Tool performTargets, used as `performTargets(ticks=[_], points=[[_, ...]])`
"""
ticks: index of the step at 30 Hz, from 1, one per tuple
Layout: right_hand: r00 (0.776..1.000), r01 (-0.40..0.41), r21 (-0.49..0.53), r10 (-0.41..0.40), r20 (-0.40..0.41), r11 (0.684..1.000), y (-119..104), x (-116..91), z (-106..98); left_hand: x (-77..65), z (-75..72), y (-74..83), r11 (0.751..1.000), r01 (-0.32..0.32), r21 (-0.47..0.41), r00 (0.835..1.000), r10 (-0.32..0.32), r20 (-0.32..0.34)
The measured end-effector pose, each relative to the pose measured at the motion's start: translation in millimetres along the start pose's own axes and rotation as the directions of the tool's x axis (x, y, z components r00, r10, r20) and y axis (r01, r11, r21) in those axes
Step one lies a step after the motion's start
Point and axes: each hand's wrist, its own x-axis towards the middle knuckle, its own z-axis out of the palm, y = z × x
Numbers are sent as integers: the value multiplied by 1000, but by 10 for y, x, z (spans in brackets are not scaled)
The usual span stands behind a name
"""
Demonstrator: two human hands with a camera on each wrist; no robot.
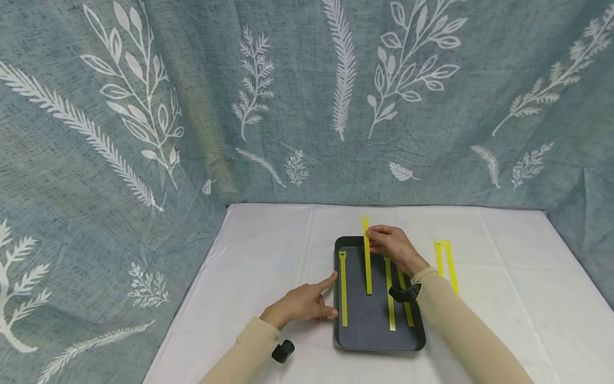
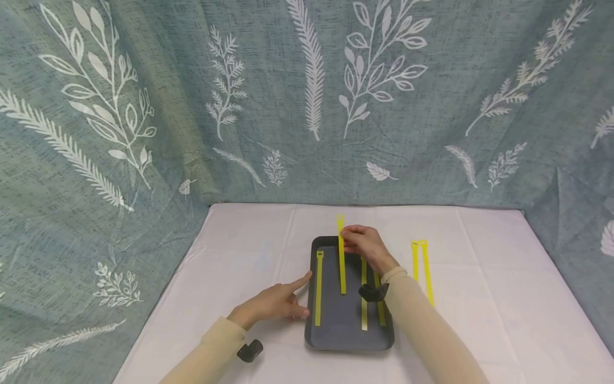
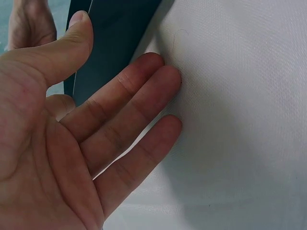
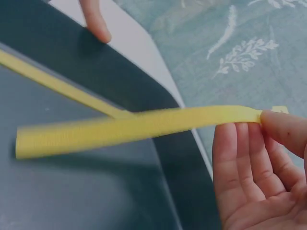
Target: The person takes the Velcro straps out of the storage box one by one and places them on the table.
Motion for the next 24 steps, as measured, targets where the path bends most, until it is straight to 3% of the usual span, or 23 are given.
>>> performTargets(ticks=[11,24], points=[[999,44,-42,-43,9,998,-257,-34,-182,2,-8,2,1000,-7,2,1000,7,-4],[995,69,-29,-71,-67,997,-573,-129,-534,-9,-4,10,1000,-5,12,1000,5,-1]])
